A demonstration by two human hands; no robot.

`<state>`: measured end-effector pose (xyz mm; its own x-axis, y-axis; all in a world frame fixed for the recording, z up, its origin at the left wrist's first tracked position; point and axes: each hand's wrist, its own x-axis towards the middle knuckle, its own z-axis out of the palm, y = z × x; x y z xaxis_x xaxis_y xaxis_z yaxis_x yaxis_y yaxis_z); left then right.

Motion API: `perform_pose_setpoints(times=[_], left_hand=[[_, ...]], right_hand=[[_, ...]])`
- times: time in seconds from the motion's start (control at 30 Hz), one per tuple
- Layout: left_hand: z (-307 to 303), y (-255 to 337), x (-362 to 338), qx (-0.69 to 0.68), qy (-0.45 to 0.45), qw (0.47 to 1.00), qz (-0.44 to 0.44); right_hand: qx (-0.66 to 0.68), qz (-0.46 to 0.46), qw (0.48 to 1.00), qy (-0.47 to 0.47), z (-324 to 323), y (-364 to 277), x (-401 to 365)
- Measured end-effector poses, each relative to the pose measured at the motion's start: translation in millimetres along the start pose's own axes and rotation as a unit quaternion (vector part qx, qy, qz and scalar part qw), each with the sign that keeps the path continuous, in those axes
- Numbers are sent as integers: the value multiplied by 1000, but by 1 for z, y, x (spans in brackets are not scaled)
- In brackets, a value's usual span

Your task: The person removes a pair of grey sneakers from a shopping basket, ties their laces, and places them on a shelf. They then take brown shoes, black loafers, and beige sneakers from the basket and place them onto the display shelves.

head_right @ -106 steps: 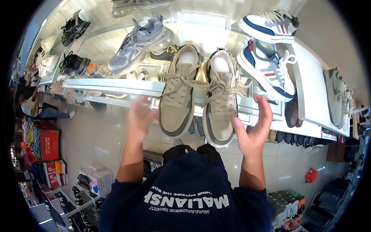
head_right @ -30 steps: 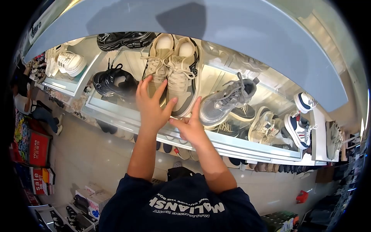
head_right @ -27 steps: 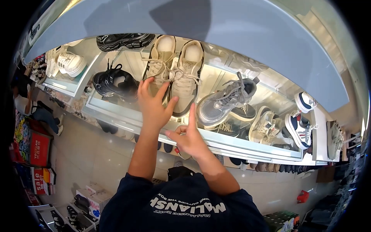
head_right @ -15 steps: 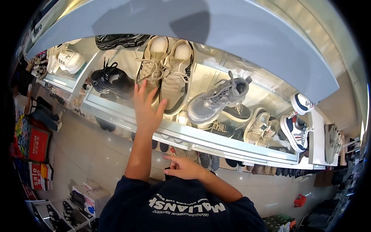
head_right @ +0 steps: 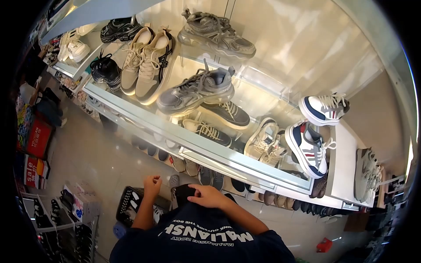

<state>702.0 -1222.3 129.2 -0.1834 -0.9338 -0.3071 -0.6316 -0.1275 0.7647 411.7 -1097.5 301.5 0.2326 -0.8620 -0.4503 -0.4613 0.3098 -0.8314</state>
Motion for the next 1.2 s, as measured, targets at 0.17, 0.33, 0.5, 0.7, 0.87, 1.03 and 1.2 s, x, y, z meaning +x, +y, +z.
perform_pose_setpoints(times=[0.17,0.33,0.5,0.7,0.87,1.03,1.2], left_hand=[[58,-107,-127,205,-231,916,-256],[73,-138,-257,161,-43,963,-213],[58,-112,-279,195,103,928,-301],[57,-152,-314,267,29,897,-350],[61,-132,-300,262,49,880,-392],[58,-140,-307,231,61,900,-364],[57,-143,-325,215,43,927,-304]], right_hand=[[1,29,996,-89,0,62,-70],[-65,61,982,-168,10,110,-99],[-16,62,991,-116,33,116,-106],[-113,49,982,-140,53,105,-104],[-193,-6,964,-184,75,100,-98],[-211,-72,956,-192,127,72,-95],[-205,-126,951,-194,186,51,-127]])
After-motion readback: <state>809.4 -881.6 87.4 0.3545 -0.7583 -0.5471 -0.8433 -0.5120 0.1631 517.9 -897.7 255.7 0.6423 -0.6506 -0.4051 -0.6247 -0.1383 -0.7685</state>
